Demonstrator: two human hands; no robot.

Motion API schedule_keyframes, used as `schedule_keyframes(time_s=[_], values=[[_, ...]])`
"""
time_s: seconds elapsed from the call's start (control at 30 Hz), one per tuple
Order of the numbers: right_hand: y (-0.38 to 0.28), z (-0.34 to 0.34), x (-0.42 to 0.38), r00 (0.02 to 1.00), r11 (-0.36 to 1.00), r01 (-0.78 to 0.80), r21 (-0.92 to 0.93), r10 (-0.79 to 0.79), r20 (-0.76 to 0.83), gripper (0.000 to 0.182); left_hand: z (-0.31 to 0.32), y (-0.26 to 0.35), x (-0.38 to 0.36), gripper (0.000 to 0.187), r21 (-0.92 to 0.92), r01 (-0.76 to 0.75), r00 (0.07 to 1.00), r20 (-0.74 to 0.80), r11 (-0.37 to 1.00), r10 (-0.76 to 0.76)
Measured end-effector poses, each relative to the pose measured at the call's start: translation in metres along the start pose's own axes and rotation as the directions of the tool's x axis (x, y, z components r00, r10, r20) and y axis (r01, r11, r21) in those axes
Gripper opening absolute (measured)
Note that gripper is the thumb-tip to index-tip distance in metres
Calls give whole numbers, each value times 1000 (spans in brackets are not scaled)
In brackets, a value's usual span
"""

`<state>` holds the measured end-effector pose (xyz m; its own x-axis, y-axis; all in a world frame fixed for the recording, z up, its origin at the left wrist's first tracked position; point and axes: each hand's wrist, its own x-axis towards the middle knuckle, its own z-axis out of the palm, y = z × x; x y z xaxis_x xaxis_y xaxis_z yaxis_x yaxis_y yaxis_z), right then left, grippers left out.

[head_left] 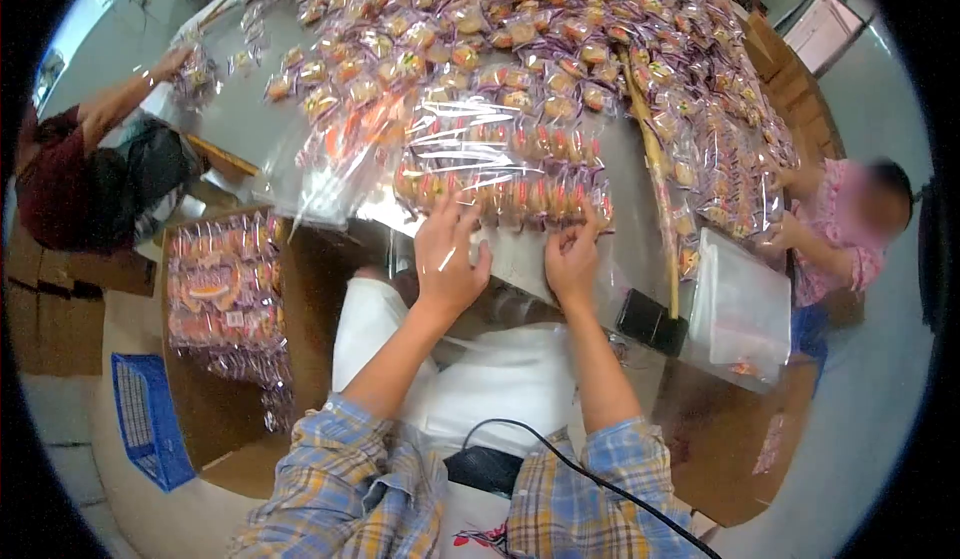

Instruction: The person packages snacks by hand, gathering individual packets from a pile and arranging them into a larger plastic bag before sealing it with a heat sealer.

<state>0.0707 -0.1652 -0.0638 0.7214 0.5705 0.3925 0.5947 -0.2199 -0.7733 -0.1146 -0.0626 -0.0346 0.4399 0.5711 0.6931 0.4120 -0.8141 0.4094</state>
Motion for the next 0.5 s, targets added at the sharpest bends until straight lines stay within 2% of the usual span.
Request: schedule_keyframes(time_s=[0.07,0.1,0.13,0.2,0.27,0.33,0.37,0.47,0.5], values=[[3,1,0,1000,1000,2,-8,-2,0,73,-5,6,-15,62,-153,172,980,-71,973,-185],[4,2,0,1000,1000,10,-14,-10,-6,71,-5,9,-20,63,-302,339,929,-44,891,-368],[4,3,0,1000,1000,21,-18,-21,-15,69,-7,16,-21,64,-537,576,768,98,616,-633],[2,3,-2,1000,1000,12,-12,-13,-13,66,10,-2,-24,72,-743,606,589,179,284,-788],[3,2,1,1000,999,20,-32,-20,-16,63,5,-12,-12,87,-713,695,476,356,96,-805],[8,4,1,999,996,29,-80,-31,-22,59,-22,15,20,92,-775,632,425,333,12,-842],[9,4,0,999,996,37,-83,-39,-23,58,-13,6,17,99,-773,634,438,331,26,-836],[7,2,-1,999,996,35,-87,-37,-20,56,2,-1,2,105,-680,683,537,221,267,-814],[7,2,-1,1000,996,22,-89,-24,-17,56,6,-3,-3,109,-701,578,664,104,419,-741]])
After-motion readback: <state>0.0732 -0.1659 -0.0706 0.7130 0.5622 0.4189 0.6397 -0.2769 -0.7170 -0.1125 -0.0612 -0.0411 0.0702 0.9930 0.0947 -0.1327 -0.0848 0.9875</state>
